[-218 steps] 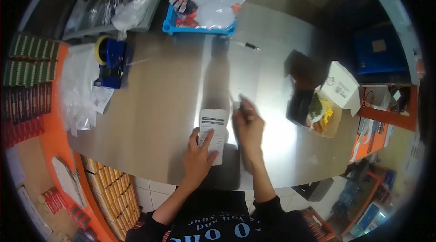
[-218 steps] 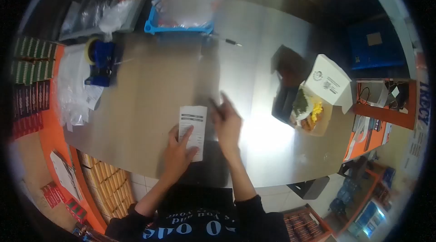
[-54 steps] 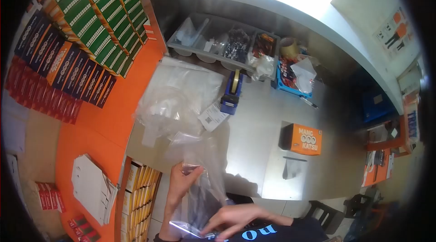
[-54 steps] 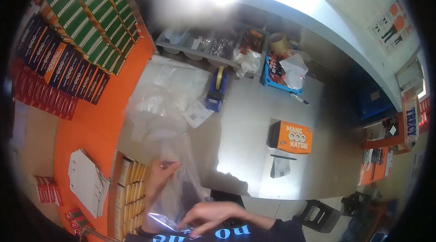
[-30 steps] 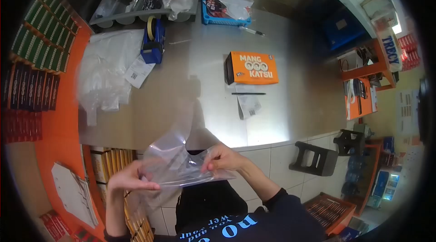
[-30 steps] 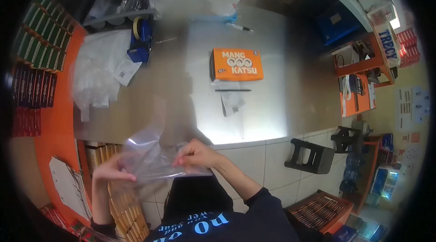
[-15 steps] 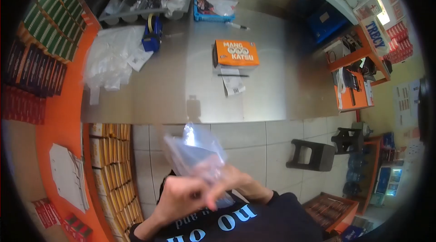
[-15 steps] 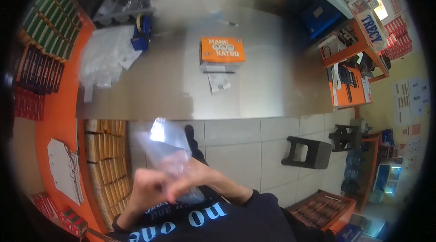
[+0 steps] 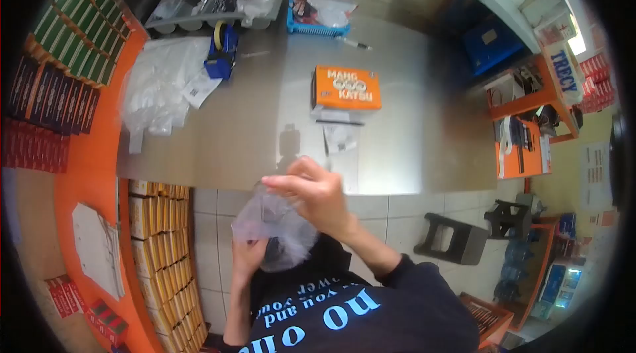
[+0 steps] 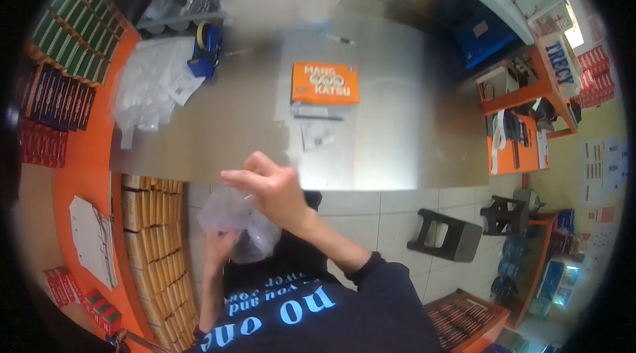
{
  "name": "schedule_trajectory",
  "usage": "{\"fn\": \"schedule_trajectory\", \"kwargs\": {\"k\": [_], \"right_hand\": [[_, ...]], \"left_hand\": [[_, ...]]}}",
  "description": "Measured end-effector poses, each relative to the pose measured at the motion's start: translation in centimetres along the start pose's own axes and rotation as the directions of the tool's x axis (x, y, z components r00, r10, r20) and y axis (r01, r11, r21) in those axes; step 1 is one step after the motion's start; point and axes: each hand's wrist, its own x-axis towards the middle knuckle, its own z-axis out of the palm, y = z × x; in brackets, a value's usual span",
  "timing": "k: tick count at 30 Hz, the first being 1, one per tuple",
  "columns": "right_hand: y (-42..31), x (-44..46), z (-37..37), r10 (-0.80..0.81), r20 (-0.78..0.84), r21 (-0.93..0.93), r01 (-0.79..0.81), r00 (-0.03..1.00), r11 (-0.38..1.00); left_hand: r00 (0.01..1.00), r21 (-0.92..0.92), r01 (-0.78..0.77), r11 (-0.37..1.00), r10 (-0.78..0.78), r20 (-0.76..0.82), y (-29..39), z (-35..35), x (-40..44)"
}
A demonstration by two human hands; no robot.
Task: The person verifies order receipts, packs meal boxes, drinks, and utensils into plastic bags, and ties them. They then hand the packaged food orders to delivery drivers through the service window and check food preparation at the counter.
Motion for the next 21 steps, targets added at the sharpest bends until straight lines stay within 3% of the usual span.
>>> {"fn": "schedule_trajectory", "kwargs": {"k": [2, 4, 6, 7, 8, 9, 10, 11, 12, 13, 14, 16, 17, 19, 20, 21], "right_hand": [[-0.8, 3.9, -5.9, -0.144, 0.045, -0.228, 0.150, 0.989, 0.962], [-1.6, 6.3, -11.3, -0.249, 0.232, -0.206, 0.297, 0.940, 0.932], [0.6, 7.5, -13.3, -0.261, 0.279, -0.162, 0.314, 0.924, 0.936], [3.0, 8.3, -13.6, -0.163, 0.051, -0.134, 0.168, 0.985, 0.977], [4.7, 8.9, -13.8, -0.041, -0.174, -0.071, 0.029, 0.984, 0.997], [5.6, 9.5, -15.2, 0.336, -0.131, 0.109, -0.323, 0.933, 0.940], [6.4, 8.9, -14.0, 0.268, 0.004, 0.083, -0.267, 0.963, 0.960], [6.9, 7.8, -11.9, 0.192, 0.145, 0.062, -0.202, 0.971, 0.977], [6.5, 7.3, -10.1, 0.168, 0.339, 0.128, -0.223, 0.926, 0.966], [6.0, 6.9, -8.2, 0.123, 0.510, 0.191, -0.252, 0.851, 0.949], [4.2, 7.6, -7.1, 0.041, 0.695, 0.335, -0.373, 0.718, 0.865], [3.8, 6.8, -3.1, -0.284, 0.798, 0.479, -0.273, 0.531, 0.835], [4.6, 7.3, -2.0, -0.303, 0.789, 0.498, -0.269, 0.534, 0.824], [6.9, 9.8, -0.2, -0.117, 0.648, 0.091, 0.076, 0.752, 0.993], [6.2, 11.3, -1.3, -0.098, 0.644, 0.094, 0.048, 0.759, 0.994], [4.6, 13.7, -3.6, -0.245, 0.316, 0.143, 0.209, 0.917, 0.967]], "left_hand": [[0.999, 0.119, 0.038, 0.992, -0.039, 0.004, 5.2, -0.7, -0.5], [0.970, 0.025, -0.042, 0.999, 0.034, 0.241, 10.6, -1.0, -2.3], [0.967, 0.076, -0.007, 0.997, -0.012, 0.254, 12.4, 1.6, -3.3], [0.975, 0.116, 0.014, 0.993, -0.039, 0.217, 12.3, 3.1, -3.3], [0.970, 0.097, 0.215, 0.972, -0.223, 0.092, 10.5, 4.2, -3.7], [0.919, 0.048, 0.395, 0.917, -0.394, -0.033, 7.9, 5.3, -4.1], [0.937, 0.397, 0.345, 0.850, -0.338, -0.092, 6.3, 6.1, -4.7], [0.934, 0.388, 0.355, 0.850, -0.337, -0.117, 7.0, 6.5, -3.5], [0.937, 0.649, 0.245, 0.720, -0.003, -0.351, 8.5, 6.3, -1.9], [0.823, 0.854, 0.214, 0.474, 0.383, -0.419, 9.6, 6.3, -0.4], [0.818, 0.859, 0.220, 0.462, 0.392, -0.420, 10.3, 6.7, 1.1], [0.825, 0.741, 0.067, 0.668, 0.381, -0.418, 11.3, 7.9, 2.7], [0.820, 0.753, 0.076, 0.654, 0.389, -0.420, 9.7, 5.9, 0.9], [0.773, 0.475, 0.488, 0.732, -0.110, -0.625, 5.4, -1.4, -3.3], [0.780, 0.223, 0.296, 0.929, -0.100, -0.617, 11.4, -1.9, -4.3], [0.773, -0.082, 0.068, 0.994, -0.105, -0.625, 17.2, -1.3, -5.1]]}}
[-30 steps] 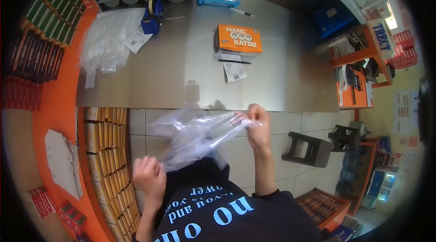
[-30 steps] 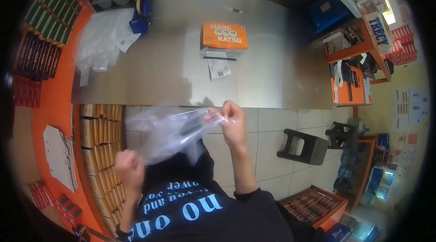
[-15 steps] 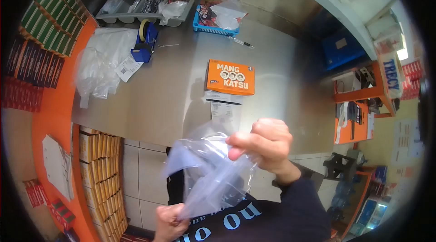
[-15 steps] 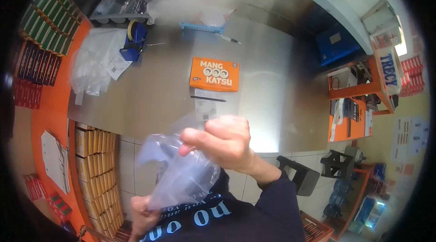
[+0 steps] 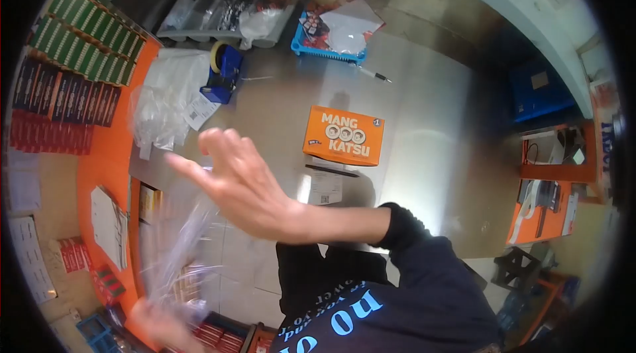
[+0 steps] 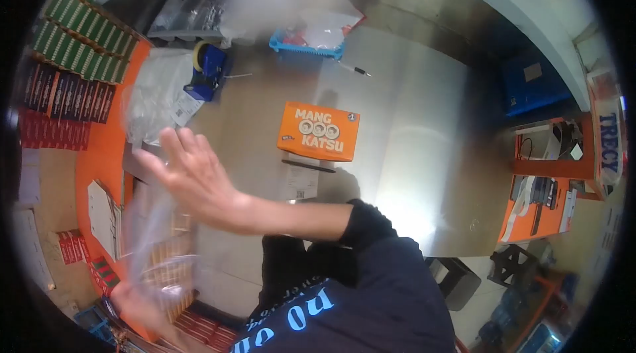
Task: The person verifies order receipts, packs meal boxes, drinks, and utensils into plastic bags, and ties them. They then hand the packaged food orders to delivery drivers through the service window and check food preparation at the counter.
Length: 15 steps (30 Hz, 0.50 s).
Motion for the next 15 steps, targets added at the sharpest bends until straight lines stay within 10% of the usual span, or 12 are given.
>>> {"fn": "schedule_trajectory", "kwargs": {"k": [1, 3, 4, 5, 6, 9, 10, 12, 13, 14, 15], "right_hand": [[-0.4, 0.6, -1.8, -0.165, -0.344, -0.072, 0.149, 0.924, 0.986], [-1.2, -5.1, -0.6, -0.229, -0.551, 0.047, 0.304, 0.802, 0.951], [-0.1, -11.1, 1.8, 0.065, 0.006, 0.252, -0.064, 0.998, 0.966], [3.1, -17.1, 5.1, 0.362, 0.566, 0.273, -0.583, 0.741, 0.765], [5.5, -21.4, 2.5, 0.363, 0.837, 0.037, -0.705, 0.409, 0.709], [8.8, -18.7, -6.4, 0.172, 0.962, -0.058, -0.456, 0.212, 0.888], [12.0, -18.1, -8.2, 0.210, 0.857, 0.056, -0.490, 0.470, 0.870], [14.5, -10.1, -12.1, 0.683, 0.482, 0.255, -0.833, 0.549, 0.491], [19.7, -10.3, -10.9, 0.584, 0.304, -0.110, -0.581, 0.753, 0.806], [23.6, -11.1, -9.8, 0.360, 0.209, -0.507, -0.214, 0.909, 0.835], [23.4, -11.2, -9.6, 0.360, 0.194, -0.513, -0.218, 0.913, 0.830]], "left_hand": [[0.992, 0.035, -0.117, 0.993, 0.119, -0.046, 1.9, 0.1, -1.1], [0.955, 0.701, -0.194, 0.687, 0.297, -0.027, -3.6, 0.3, -3.8], [0.980, 0.902, -0.145, 0.407, 0.183, 0.075, -10.1, 0.6, -5.3], [0.962, 0.951, -0.190, 0.245, -0.145, 0.229, -16.5, 0.2, -7.6], [0.703, 0.881, -0.211, 0.424, -0.560, 0.438, -20.8, -1.6, -10.1], [0.398, 0.718, 0.316, 0.620, -0.774, 0.492, -14.2, 3.9, -7.0], [0.273, 0.668, 0.471, 0.575, -0.816, 0.510, -11.9, 8.0, -3.6], [0.393, 0.392, 0.268, 0.880, -0.471, 0.790, -9.9, 18.2, 0.1], [0.472, 0.313, 0.101, 0.944, -0.323, 0.820, -14.3, 22.4, 0.3], [0.381, 0.346, 0.359, 0.867, -0.474, 0.794, -15.2, 27.7, 1.5], [0.512, 0.219, 0.411, 0.885, -0.423, 0.748, -16.8, 32.1, 2.1]]}}
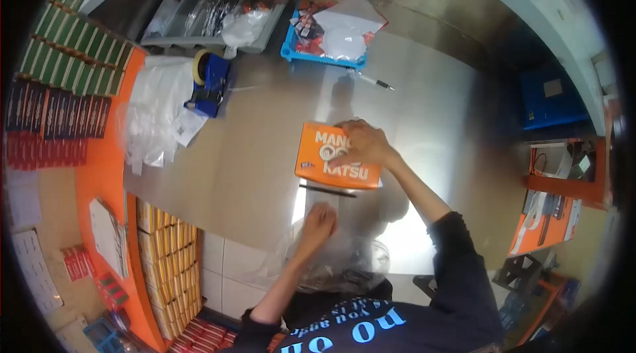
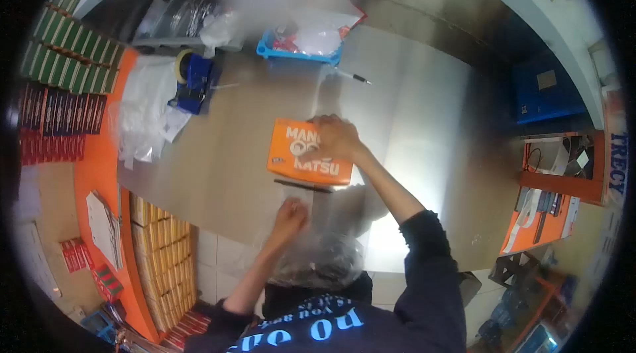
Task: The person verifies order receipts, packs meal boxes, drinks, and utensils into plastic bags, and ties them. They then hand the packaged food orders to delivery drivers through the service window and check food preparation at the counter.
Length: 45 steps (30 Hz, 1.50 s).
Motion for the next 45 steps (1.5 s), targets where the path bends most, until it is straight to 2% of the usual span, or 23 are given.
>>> {"fn": "schedule_trajectory", "kwargs": {"k": [2, 7, 9, 11, 13, 15, 17, 19, 21, 22, 23, 24, 25, 27, 28, 30, 31, 34, 36, 40, 41, 43, 45], "right_hand": [[-0.3, 1.2, -0.8, 0.249, 0.457, 0.150, -0.350, 0.854, 0.924], [0.0, 1.9, -2.8, 0.373, 0.627, 0.182, -0.595, 0.684, 0.783], [0.9, 0.7, -4.0, 0.352, 0.662, 0.492, -0.738, 0.662, 0.461], [-1.5, -2.1, -7.3, 0.339, 0.571, 0.565, -0.658, 0.747, 0.499], [-5.3, -6.0, -11.1, 0.170, 0.771, 0.542, -0.773, 0.613, 0.330], [-10.4, -8.3, -11.9, -0.130, 0.919, 0.394, -0.889, 0.373, 0.235], [-15.4, -11.4, -7.6, -0.252, 0.870, 0.485, -0.828, 0.424, 0.282], [-19.6, -11.9, -3.8, -0.220, 0.935, 0.351, -0.817, 0.278, 0.458], [-22.0, -12.5, -0.8, -0.127, 0.964, 0.263, -0.920, 0.235, 0.290], [-23.3, -13.5, 1.9, -0.115, 0.963, 0.269, -0.913, 0.246, 0.307], [-24.8, -14.7, 5.0, -0.059, 0.897, 0.429, -0.895, 0.438, -0.125], [-26.5, -14.9, 7.0, 0.070, 0.809, 0.527, -0.667, 0.583, -0.526], [-28.7, -13.9, 6.9, 0.095, 0.771, 0.545, -0.574, 0.630, -0.611], [-33.8, -11.2, 6.9, 0.154, 0.684, 0.583, -0.408, 0.713, -0.703], [-35.7, -10.1, 7.4, -0.007, 0.630, 0.362, -0.302, 0.776, -0.882], [-38.3, -8.1, 8.0, 0.061, 0.528, 0.417, -0.196, 0.847, -0.887], [-39.6, -6.6, 8.4, 0.140, 0.416, 0.445, -0.067, 0.898, -0.893], [-37.4, -5.1, 8.8, 0.207, 0.207, 0.701, 0.003, 0.956, -0.713], [-35.4, -4.6, 9.0, 0.232, 0.177, 0.802, -0.004, 0.956, -0.597], [-32.9, -4.0, 8.7, 0.202, 0.213, 0.832, -0.069, 0.956, -0.550], [-32.0, -4.7, 8.8, 0.256, 0.349, 0.843, -0.184, 0.901, -0.505], [-31.8, -4.9, 10.6, 0.341, 0.463, 0.835, -0.275, 0.818, -0.476], [-32.1, -5.8, 13.8, 0.421, 0.376, 0.920, -0.279, 0.825, -0.276]], "left_hand": [[0.962, -0.204, -0.154, 0.967, 0.099, -0.256, -0.6, 3.1, 5.2], [0.941, -0.215, -0.285, 0.934, 0.230, -0.247, -1.1, 2.4, 4.4], [0.984, 0.160, -0.154, 0.975, 0.166, -0.060, -0.5, 0.4, 0.3], [0.898, 0.281, -0.317, 0.906, 0.382, -0.218, 0.2, -2.8, -5.2], [0.961, 0.080, 0.105, 0.991, -0.080, -0.264, 3.0, -8.7, -10.6], [0.957, 0.043, 0.095, 0.995, -0.079, -0.279, 6.0, -9.6, -13.3], [0.956, 0.002, 0.042, 0.999, -0.040, -0.291, 7.9, -9.6, -15.7], [0.950, 0.373, -0.271, 0.888, 0.308, -0.043, 8.8, -8.3, -18.2], [0.792, 0.686, -0.444, 0.577, 0.610, 0.000, 7.5, -8.7, -23.8], [0.800, 0.742, -0.355, 0.569, 0.595, -0.074, 6.2, -9.5, -26.6], [0.801, 0.790, -0.260, 0.556, 0.580, -0.145, 4.3, -10.5, -29.2], [0.730, 0.818, -0.201, 0.539, 0.639, -0.241, 1.0, -11.1, -30.8], [0.645, 0.836, -0.139, 0.531, 0.689, -0.330, -3.1, -11.6, -31.4], [0.331, 0.841, -0.449, 0.301, 0.931, -0.156, -11.7, -12.0, -29.3], [0.313, 0.844, -0.446, 0.297, 0.935, -0.164, -13.6, -11.1, -28.9], [0.821, 0.603, -0.377, 0.703, 0.555, -0.133, -15.0, -9.5, -28.2], [0.937, 0.563, -0.290, 0.774, 0.350, 0.003, -14.0, -11.2, -28.7], [0.925, 0.362, -0.195, 0.912, 0.048, 0.376, -2.1, -21.2, -33.9], [0.928, 0.294, -0.237, 0.926, 0.126, 0.350, 3.5, -25.3, -33.0], [0.862, 0.682, -0.387, 0.621, 0.506, 0.028, 10.0, -28.4, -20.2], [0.802, 0.766, -0.372, 0.523, 0.596, -0.017, 10.5, -28.5, -17.3], [0.970, 0.426, -0.239, 0.872, 0.231, 0.072, 8.9, -28.0, -13.2], [0.932, 0.227, -0.363, 0.904, 0.348, 0.105, 6.0, -26.5, -9.0]]}}
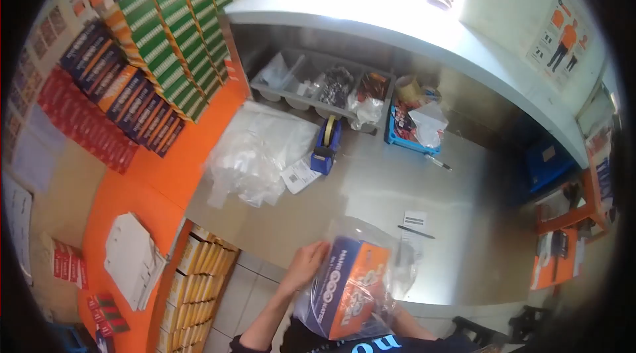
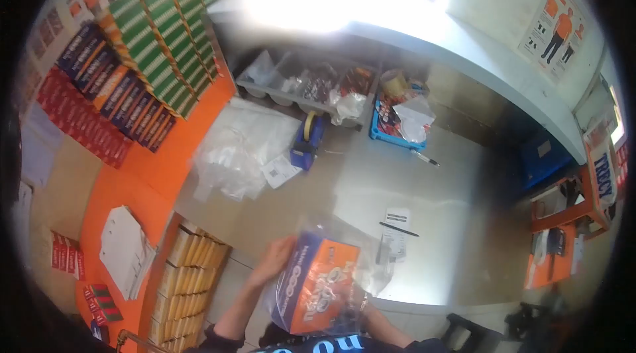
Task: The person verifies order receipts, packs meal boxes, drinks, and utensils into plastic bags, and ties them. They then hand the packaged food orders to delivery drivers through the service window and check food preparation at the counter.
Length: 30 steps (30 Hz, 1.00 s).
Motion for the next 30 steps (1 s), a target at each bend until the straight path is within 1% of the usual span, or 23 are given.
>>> {"fn": "schedule_trajectory", "kwargs": {"k": [2, 5, 6, 7, 8, 10, 11, 12, 13, 14, 15, 16, 17, 19, 20, 22, 23, 24, 25, 26, 28, 29, 30], "right_hand": [[2.3, 0.4, -1.0, -0.097, -0.018, -0.230, 0.091, 0.995, 0.969], [3.3, 2.7, 1.1, -0.211, -0.004, -0.438, 0.188, 0.977, 0.879], [2.2, 4.6, 3.6, 0.016, -0.225, 0.200, 0.030, 0.974, 0.979], [1.2, 6.0, 4.8, 0.318, -0.245, 0.770, -0.016, 0.916, 0.638], [1.7, 6.4, 4.4, 0.307, -0.244, 0.772, -0.007, 0.920, 0.636], [3.8, 6.3, 3.4, 0.061, -0.368, 0.372, 0.087, 0.928, 0.924], [2.1, 5.1, 3.2, 0.280, -0.312, 0.323, -0.175, 0.908, 0.930], [-0.5, 4.0, 4.0, 0.272, -0.319, 0.330, -0.163, 0.908, 0.930], [-3.9, 3.2, 5.2, 0.143, -0.133, -0.126, -0.159, 0.981, 0.979], [-8.2, 2.6, 6.9, 0.104, 0.092, -0.549, -0.037, 0.990, 0.835], [-13.4, 2.7, 8.4, 0.160, 0.380, -0.878, 0.301, 0.911, 0.373], [-16.2, 4.2, 8.4, 0.299, 0.474, -0.878, 0.471, 0.828, 0.085], [-17.2, 4.5, 7.4, 0.464, 0.491, -0.765, 0.620, 0.737, -0.174], [-11.6, 8.0, -2.4, 0.502, -0.016, -0.739, 0.328, 0.865, -0.589], [-18.6, 6.3, 3.1, 0.463, 0.059, -0.749, 0.346, 0.884, -0.565], [-27.0, 4.1, 8.3, 0.423, 0.122, -0.758, 0.359, 0.898, -0.544], [-28.0, 3.2, 7.3, 0.105, 0.458, -0.858, 0.469, 0.883, -0.209], [-28.6, 2.1, 6.0, -0.327, 0.583, -0.762, 0.640, 0.744, 0.098], [-28.7, 1.6, 2.9, -0.363, 0.141, -0.946, 0.234, 0.921, 0.227], [-27.7, 1.8, -1.7, -0.334, -0.330, -0.913, -0.207, 0.883, 0.352], [-19.0, 3.7, -13.2, -0.113, -0.702, -0.710, -0.704, 0.703, 0.027], [-13.7, 3.5, -15.7, -0.312, -0.677, -0.720, -0.688, 0.666, 0.094], [-10.2, 3.8, -16.5, -0.493, -0.637, -0.736, -0.657, 0.592, 0.162]], "left_hand": [[0.985, -0.309, -0.170, 0.936, 0.149, -0.089, -2.6, 2.3, 0.4], [0.998, -0.577, 0.044, 0.816, -0.067, -0.019, -7.5, 2.8, 0.9], [0.990, -0.653, 0.103, 0.750, -0.141, -0.006, -9.2, 2.6, 0.8], [0.976, -0.737, 0.149, 0.659, -0.217, 0.003, -10.9, 2.2, 0.1], [0.957, -0.825, 0.169, 0.539, -0.291, 0.007, -12.2, 1.4, -1.2], [0.909, -0.961, 0.125, 0.247, -0.416, 0.012, -13.3, -0.4, -5.3], [0.899, -0.983, 0.086, 0.162, -0.438, 0.006, -12.1, -1.1, -6.9], [0.900, -0.981, 0.098, 0.168, -0.435, 0.015, -9.2, -1.1, -7.3], [0.932, -0.671, -0.150, 0.726, -0.123, -0.341, -4.0, -0.6, -8.1], [0.836, -0.068, -0.405, 0.912, 0.339, -0.432, -0.8, -0.1, -8.3], [0.842, -0.075, -0.408, 0.910, 0.344, -0.416, -0.9, 0.3, -7.6], [0.792, 0.362, -0.245, 0.899, 0.401, -0.460, -1.8, 1.0, -6.6], [0.752, 0.712, -0.016, 0.702, 0.478, -0.454, -2.7, 1.7, -5.9], [0.884, 0.708, -0.076, 0.702, 0.376, -0.278, -5.1, -0.5, -3.7], [0.950, 0.704, -0.107, 0.702, 0.282, -0.137, -5.2, -2.4, -1.5], [0.921, 0.582, 0.074, 0.810, 0.169, -0.352, 0.3, -5.8, -1.2], [0.913, 0.491, 0.098, 0.865, 0.118, -0.391, 3.7, -7.2, -1.2], [0.903, 0.400, 0.122, 0.908, 0.066, -0.424, 6.4, -8.5, -1.2], [0.906, 0.402, 0.124, 0.907, 0.063, -0.419, 7.7, -9.4, -1.0], [0.911, 0.282, 0.038, 0.959, 0.083, -0.403, 8.6, -10.2, -0.6], [0.909, 0.143, -0.048, 0.989, 0.102, -0.404, 10.2, -10.4, 0.4], [0.943, -0.269, -0.134, 0.954, 0.039, -0.331, 11.0, -10.2, 1.0], [0.971, -0.634, -0.170, 0.754, 0.018, -0.239, 11.5, -10.0, 1.2]]}}
